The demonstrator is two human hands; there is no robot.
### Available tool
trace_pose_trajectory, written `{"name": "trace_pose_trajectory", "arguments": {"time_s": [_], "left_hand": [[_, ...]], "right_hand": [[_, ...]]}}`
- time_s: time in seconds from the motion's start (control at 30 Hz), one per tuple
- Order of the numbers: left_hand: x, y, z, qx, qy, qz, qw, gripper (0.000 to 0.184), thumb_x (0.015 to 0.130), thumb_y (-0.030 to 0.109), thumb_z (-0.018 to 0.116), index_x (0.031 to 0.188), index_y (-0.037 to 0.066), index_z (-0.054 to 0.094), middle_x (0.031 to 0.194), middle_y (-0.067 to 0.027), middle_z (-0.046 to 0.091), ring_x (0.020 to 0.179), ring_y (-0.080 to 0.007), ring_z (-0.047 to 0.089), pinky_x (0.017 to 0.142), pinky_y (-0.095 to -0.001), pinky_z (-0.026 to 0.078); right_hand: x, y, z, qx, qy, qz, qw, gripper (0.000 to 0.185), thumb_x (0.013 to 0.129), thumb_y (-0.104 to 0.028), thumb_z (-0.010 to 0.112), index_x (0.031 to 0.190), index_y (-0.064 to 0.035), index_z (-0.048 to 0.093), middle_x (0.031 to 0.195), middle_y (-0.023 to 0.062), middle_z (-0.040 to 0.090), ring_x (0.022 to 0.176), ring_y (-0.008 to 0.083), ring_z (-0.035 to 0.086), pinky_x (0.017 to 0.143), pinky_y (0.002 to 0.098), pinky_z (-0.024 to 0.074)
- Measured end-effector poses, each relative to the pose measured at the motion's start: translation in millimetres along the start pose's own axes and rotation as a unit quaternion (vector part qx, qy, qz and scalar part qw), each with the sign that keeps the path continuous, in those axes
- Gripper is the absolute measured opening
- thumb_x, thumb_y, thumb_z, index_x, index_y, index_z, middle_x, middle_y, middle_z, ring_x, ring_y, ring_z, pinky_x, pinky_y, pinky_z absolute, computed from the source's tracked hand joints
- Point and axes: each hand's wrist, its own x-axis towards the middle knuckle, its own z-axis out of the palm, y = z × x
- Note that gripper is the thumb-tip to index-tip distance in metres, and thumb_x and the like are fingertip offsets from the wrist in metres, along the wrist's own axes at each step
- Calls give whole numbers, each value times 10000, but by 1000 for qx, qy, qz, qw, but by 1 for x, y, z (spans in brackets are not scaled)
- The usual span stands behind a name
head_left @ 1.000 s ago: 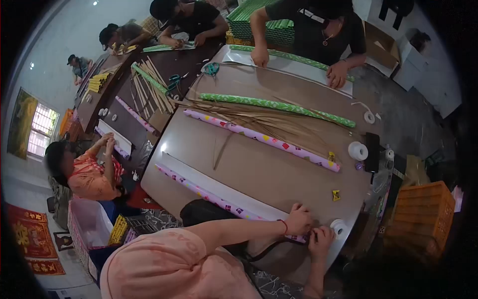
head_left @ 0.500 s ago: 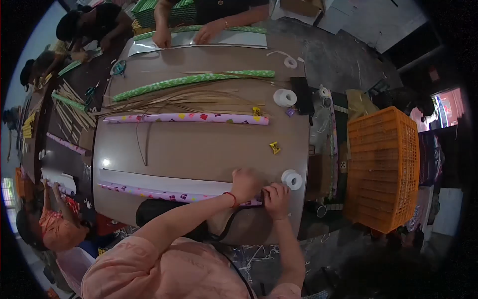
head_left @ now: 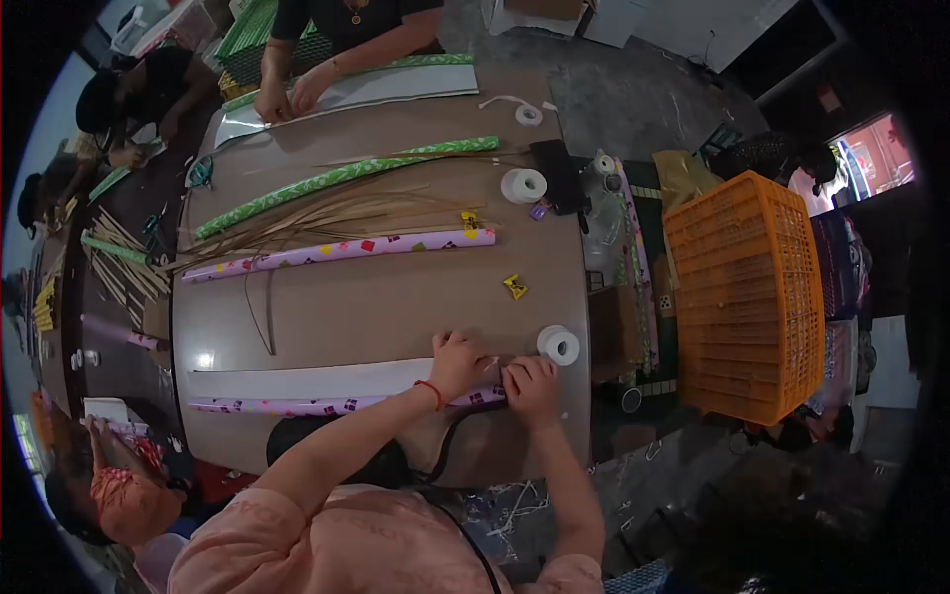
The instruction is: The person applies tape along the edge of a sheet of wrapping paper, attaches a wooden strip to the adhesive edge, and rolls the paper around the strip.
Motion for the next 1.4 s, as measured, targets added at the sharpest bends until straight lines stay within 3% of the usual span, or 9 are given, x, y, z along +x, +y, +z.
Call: {"name": "trace_pose_trajectory", "arguments": {"time_s": [0.2,0.4,0.73,0.8,0.87,0.9,1.03,1.23,1.4], "left_hand": [[-5,-8,9,-10,84,71,994,257,791,196,695,1039,131,718,896,-46,684,995,-249,580,973,-471,343],[-4,-7,-2,-27,48,96,994,301,769,220,725,1053,132,680,911,-58,664,1000,-275,565,956,-469,358],[-6,9,-13,-9,140,116,983,392,754,223,752,1114,114,641,1099,-80,608,1111,-313,515,989,-497,357],[-13,17,-17,26,125,151,980,377,775,211,713,1131,117,633,1160,-78,587,1149,-310,495,1001,-502,358],[-24,18,-3,72,22,327,942,355,763,188,718,1100,114,635,1189,-56,581,1133,-304,506,995,-486,386],[-27,23,-1,68,-29,413,908,336,808,211,598,1119,97,653,1210,-86,577,1180,-280,492,1033,-462,378],[-33,61,12,230,-12,441,867,315,835,207,559,1071,28,667,1179,-109,591,1132,-252,521,969,-354,416],[-25,68,37,155,-74,352,920,265,840,172,560,1033,27,670,1099,-105,588,1088,-237,533,907,-346,442],[-24,57,54,115,-84,398,906,260,820,156,602,1044,31,640,1042,-88,571,1010,-237,562,871,-360,470]], "right_hand": [[3,-3,-1,14,23,27,999,92,842,-149,701,903,-86,672,928,55,652,889,266,613,835,413,441],[-10,2,-4,-37,30,8,999,129,847,-123,697,970,-91,677,915,61,651,875,268,608,822,406,446],[-60,3,-53,-5,-39,222,974,189,892,-54,609,1074,-64,661,1057,147,638,936,358,614,796,437,499],[-60,5,-57,18,-48,247,968,219,893,-35,597,1101,-65,657,1089,148,633,959,354,621,817,430,510],[-63,9,-56,80,-46,286,954,278,892,-12,584,1157,-73,646,1121,151,621,1006,357,624,855,422,520],[-64,10,-56,78,-45,287,954,278,892,-12,584,1157,-73,646,1121,151,621,1006,357,624,855,422,520],[-60,6,-59,57,-14,244,968,301,923,-27,570,1208,-104,630,1172,126,606,1038,352,620,849,412,523],[-65,5,-62,71,-24,245,967,253,936,-51,585,1179,-94,640,1186,135,606,1029,353,622,841,414,523],[-76,26,-63,-29,25,247,968,130,946,-156,632,1033,-98,709,1128,131,629,893,321,652,733,394,531]]}}
